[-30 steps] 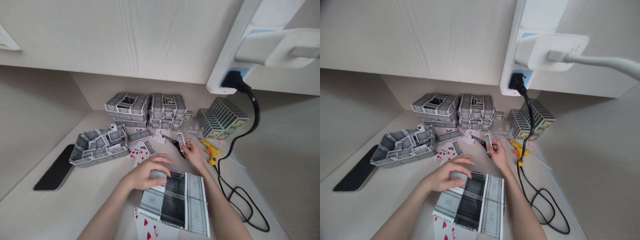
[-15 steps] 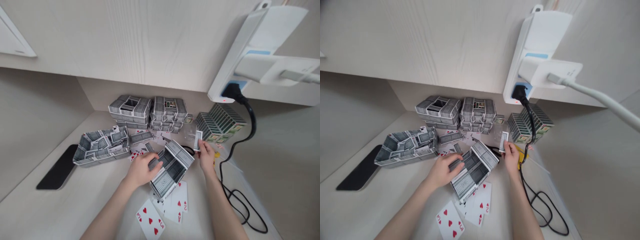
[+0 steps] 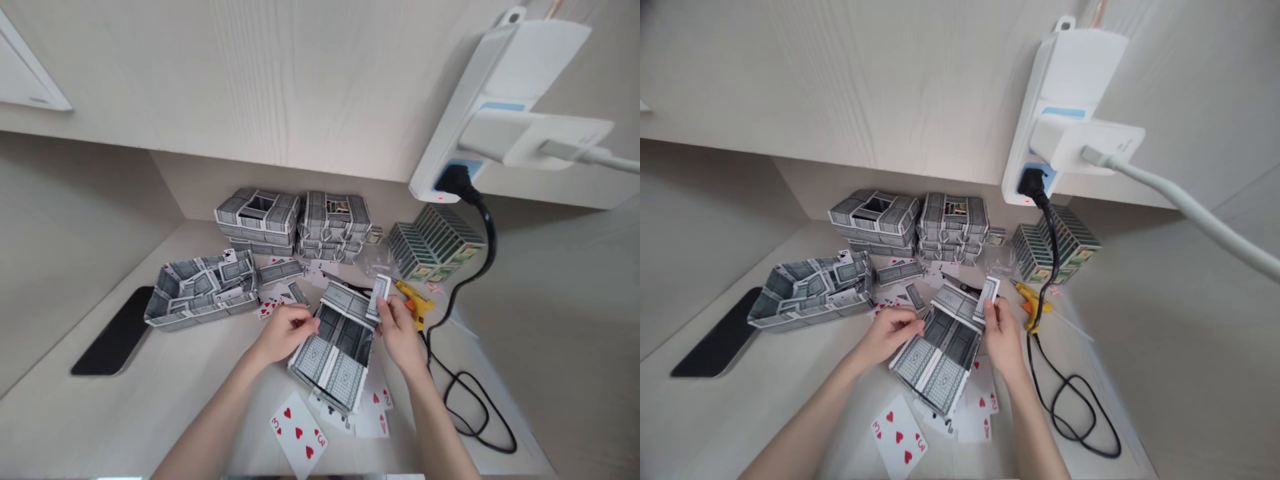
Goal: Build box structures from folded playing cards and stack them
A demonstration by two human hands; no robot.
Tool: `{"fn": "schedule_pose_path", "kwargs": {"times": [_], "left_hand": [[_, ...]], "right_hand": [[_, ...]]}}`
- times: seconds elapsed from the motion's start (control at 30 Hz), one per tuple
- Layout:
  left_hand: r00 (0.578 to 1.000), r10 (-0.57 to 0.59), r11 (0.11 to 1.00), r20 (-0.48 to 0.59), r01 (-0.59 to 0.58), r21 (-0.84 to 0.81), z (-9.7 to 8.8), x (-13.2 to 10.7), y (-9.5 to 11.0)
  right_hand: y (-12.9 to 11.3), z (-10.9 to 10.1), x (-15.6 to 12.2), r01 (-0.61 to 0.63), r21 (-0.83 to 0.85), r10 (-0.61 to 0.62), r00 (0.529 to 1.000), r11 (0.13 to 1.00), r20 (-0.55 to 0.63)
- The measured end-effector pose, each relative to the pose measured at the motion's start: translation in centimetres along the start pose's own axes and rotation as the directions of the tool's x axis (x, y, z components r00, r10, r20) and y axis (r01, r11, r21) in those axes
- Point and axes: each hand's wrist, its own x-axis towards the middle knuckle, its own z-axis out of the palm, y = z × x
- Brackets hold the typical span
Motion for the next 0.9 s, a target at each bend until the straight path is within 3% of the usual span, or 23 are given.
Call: {"fn": "schedule_pose_path", "kwargs": {"times": [0.07,0.2,0.23,0.3,0.37,0.4,0.47,0.53,0.67,0.9], "left_hand": [[0.999,-0.008,0.998,0.046,0.011,-0.054,0.3,-0.2,0.0],[0.982,-0.105,0.961,0.155,0.14,-0.237,0.9,-0.5,-0.1],[0.987,-0.123,0.955,0.104,0.146,-0.259,0.9,-0.4,-0.2],[0.98,-0.136,0.962,-0.146,0.096,-0.254,0.9,-0.2,-0.6],[0.898,-0.125,0.979,-0.422,0.043,-0.199,0.8,0.2,-1.3],[0.86,-0.111,0.986,-0.499,0.031,-0.167,0.8,0.5,-1.6],[0.826,-0.078,0.993,-0.558,0.017,-0.113,1.0,0.9,-2.4],[0.839,-0.057,0.995,-0.541,0.0,-0.105,1.4,1.2,-3.0],[0.912,-0.097,0.978,-0.399,0.014,-0.206,2.9,1.5,-3.6],[0.929,-0.15,0.936,-0.338,0.023,-0.352,4.0,1.7,-3.5]], "right_hand": [[0.2,0.4,0.1,-0.017,0.019,0.017,1.0,1.0,0.02],[-0.1,0.8,1.3,0.027,0.037,-0.028,0.999,0.999,0.038],[-0.3,0.8,1.6,0.03,0.057,-0.033,0.998,0.998,0.057],[-0.8,0.6,1.9,0.026,0.1,-0.037,0.993,0.995,0.109],[-1.4,0.4,1.9,0.027,0.118,-0.042,0.991,0.993,0.129],[-1.7,0.4,1.7,0.028,0.117,-0.042,0.991,0.993,0.123],[-2.1,0.5,1.0,0.015,0.117,-0.026,0.995,0.993,0.095],[-2.1,1.0,0.2,-0.02,0.134,0.01,0.997,0.991,0.073],[-1.8,2.2,-0.9,-0.088,0.171,0.076,0.994,0.981,0.08],[-2.2,3.4,-1.3,0.025,0.045,-0.023,0.999,0.999,-0.038]]}}
